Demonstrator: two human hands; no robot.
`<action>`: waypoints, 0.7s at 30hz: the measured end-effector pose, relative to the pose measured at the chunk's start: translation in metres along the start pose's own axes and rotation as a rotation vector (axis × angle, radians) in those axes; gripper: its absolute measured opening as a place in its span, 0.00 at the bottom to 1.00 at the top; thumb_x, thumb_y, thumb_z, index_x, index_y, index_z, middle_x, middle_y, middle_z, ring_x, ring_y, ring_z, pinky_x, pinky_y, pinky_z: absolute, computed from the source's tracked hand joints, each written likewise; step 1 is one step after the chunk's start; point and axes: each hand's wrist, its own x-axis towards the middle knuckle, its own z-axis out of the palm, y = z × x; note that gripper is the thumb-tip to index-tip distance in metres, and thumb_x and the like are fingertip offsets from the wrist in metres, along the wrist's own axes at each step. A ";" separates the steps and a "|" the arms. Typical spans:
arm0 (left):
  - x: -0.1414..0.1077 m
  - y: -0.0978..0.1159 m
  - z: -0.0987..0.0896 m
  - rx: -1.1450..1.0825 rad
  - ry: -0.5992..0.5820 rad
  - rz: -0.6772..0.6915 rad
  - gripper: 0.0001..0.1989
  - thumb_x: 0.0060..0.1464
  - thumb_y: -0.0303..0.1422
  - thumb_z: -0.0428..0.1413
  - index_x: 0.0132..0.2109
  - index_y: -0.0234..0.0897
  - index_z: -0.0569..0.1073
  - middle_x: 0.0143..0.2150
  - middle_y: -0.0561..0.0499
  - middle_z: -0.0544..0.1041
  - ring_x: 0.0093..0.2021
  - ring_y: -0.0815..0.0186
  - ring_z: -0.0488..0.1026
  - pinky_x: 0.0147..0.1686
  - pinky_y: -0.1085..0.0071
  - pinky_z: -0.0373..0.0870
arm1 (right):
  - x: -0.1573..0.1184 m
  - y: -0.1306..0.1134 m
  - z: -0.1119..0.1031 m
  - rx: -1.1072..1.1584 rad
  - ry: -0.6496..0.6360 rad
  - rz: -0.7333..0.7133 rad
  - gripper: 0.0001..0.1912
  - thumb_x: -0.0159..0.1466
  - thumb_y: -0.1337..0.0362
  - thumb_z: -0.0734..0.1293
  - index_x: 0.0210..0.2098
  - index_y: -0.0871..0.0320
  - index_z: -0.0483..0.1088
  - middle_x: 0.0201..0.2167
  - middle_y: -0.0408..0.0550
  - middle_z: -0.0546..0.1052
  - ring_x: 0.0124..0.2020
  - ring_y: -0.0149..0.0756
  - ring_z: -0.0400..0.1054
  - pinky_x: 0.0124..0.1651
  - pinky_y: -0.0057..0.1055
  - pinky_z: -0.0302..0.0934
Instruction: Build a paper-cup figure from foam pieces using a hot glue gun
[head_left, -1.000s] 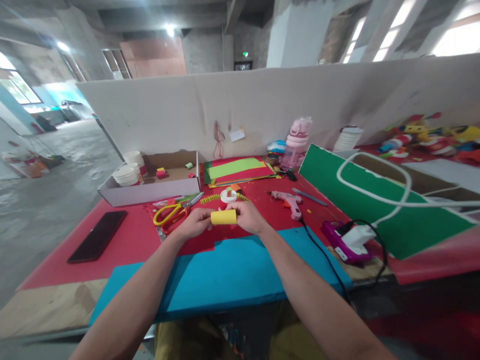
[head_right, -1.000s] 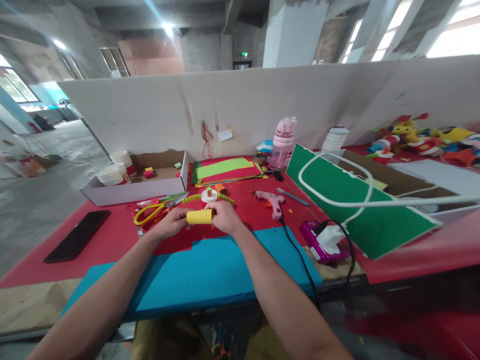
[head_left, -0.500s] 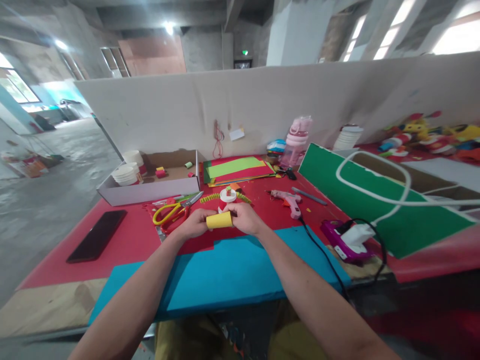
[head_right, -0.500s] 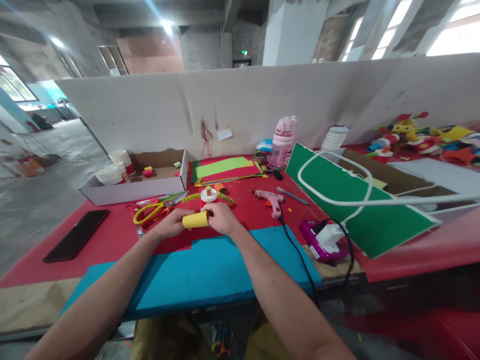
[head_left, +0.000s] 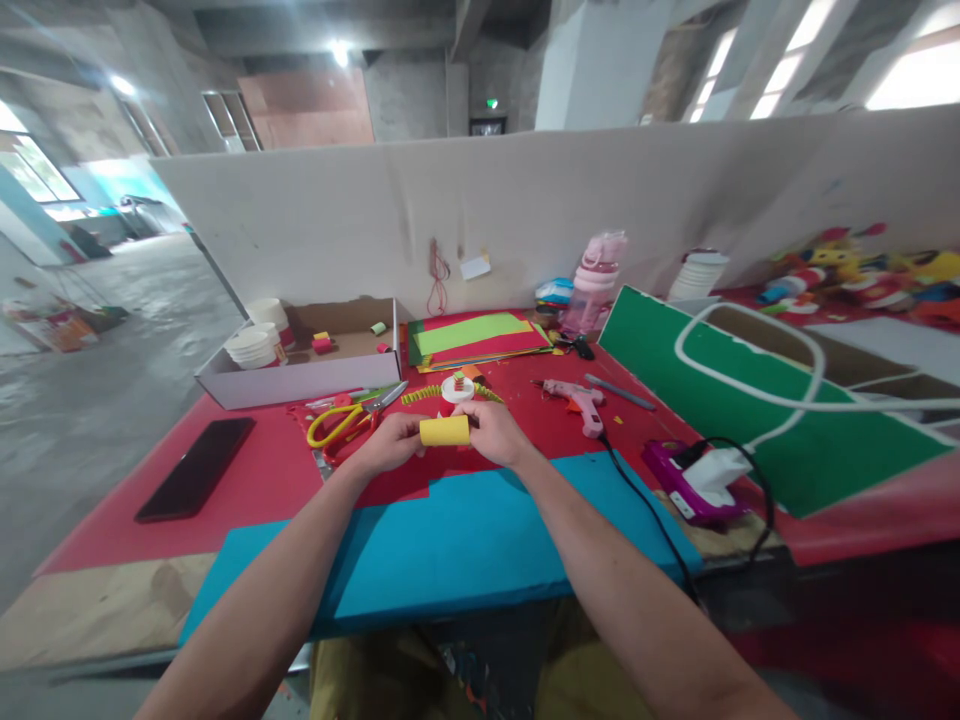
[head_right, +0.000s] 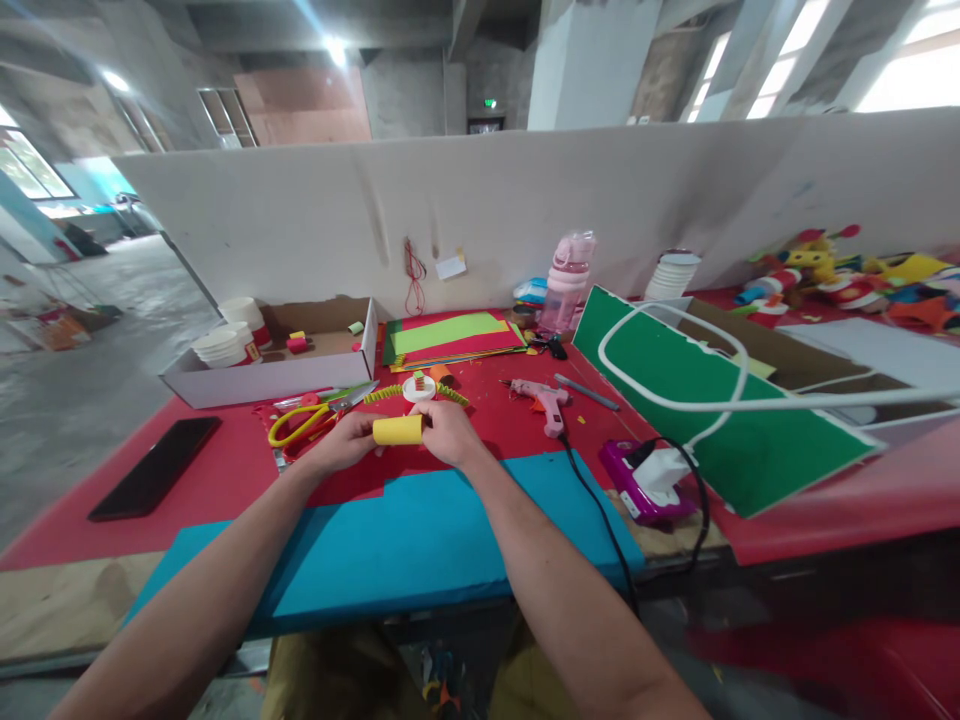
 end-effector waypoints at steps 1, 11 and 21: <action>0.000 0.000 0.000 -0.002 0.001 0.001 0.05 0.48 0.25 0.50 0.27 0.32 0.70 0.22 0.54 0.70 0.25 0.70 0.67 0.32 0.74 0.63 | 0.000 0.000 0.000 -0.001 0.002 0.002 0.10 0.51 0.74 0.65 0.30 0.58 0.75 0.23 0.42 0.75 0.26 0.31 0.66 0.27 0.24 0.54; 0.002 -0.003 0.002 -0.031 0.054 -0.015 0.04 0.46 0.26 0.51 0.28 0.32 0.70 0.21 0.55 0.69 0.24 0.71 0.66 0.30 0.74 0.61 | 0.000 -0.007 -0.002 0.052 0.106 0.053 0.11 0.52 0.73 0.64 0.31 0.58 0.76 0.20 0.41 0.74 0.24 0.30 0.66 0.27 0.23 0.56; 0.002 0.004 0.004 -0.049 0.003 0.039 0.06 0.47 0.26 0.52 0.24 0.33 0.68 0.21 0.54 0.69 0.25 0.70 0.66 0.30 0.75 0.61 | -0.003 -0.009 -0.001 0.027 -0.056 -0.023 0.14 0.51 0.75 0.65 0.33 0.58 0.79 0.27 0.43 0.78 0.31 0.33 0.69 0.32 0.24 0.57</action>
